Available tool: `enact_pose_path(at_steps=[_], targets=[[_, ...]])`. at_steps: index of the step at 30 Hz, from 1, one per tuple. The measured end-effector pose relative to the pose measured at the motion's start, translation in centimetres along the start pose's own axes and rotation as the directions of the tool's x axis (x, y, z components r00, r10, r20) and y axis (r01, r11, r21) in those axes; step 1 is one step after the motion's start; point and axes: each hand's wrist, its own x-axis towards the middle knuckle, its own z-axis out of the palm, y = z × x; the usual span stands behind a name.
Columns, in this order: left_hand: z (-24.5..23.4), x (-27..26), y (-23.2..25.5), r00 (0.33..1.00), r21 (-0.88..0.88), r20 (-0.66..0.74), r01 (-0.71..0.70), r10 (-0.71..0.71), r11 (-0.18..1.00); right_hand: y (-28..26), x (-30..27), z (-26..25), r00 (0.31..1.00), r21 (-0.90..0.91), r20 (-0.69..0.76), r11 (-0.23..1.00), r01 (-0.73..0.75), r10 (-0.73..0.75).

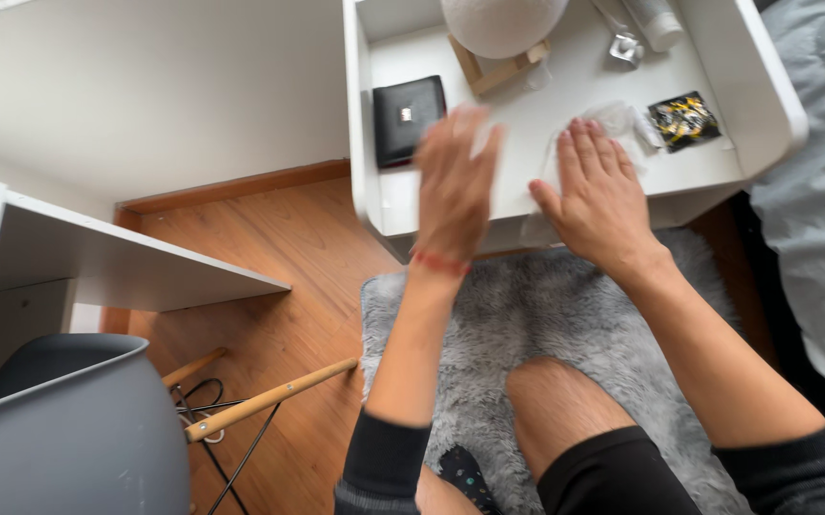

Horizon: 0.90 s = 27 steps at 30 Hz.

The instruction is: The person wipes the top surface and the interior of a white nightstand drawer with a cloth, and then organizes items inside the drawer by hand.

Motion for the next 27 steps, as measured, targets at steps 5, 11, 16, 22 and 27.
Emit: enact_pose_path(at_steps=[5,11,16,22,27], targets=[[10.0,8.3,2.9,0.984,0.169,0.067,-0.176,0.167,0.970,0.5,0.5,-0.3,0.997,-0.087,-0.030,0.993,0.074,-0.077],[14.0,9.8,-0.2,0.857,0.463,0.367,-0.506,0.362,0.728,1.2,0.1,-1.5,0.988,-0.067,-0.007,0.986,0.153,-0.154],[10.3,7.5,-0.9,0.852,0.150,0.341,-0.465,0.396,0.872,2.3,-1.0,-2.8,0.960,-0.043,0.034,0.959,0.280,-0.279],[4.4,4.0,0.1,0.915,0.295,0.339,-0.325,0.219,0.899,1.2,-1.1,-2.3,0.961,-0.112,0.055,0.955,0.275,-0.271],[0.7,3.1,0.0,0.960,0.148,0.273,-0.103,0.060,0.984,0.0,0.9,-1.6,0.959,-0.063,0.101,0.960,0.273,-0.266]])
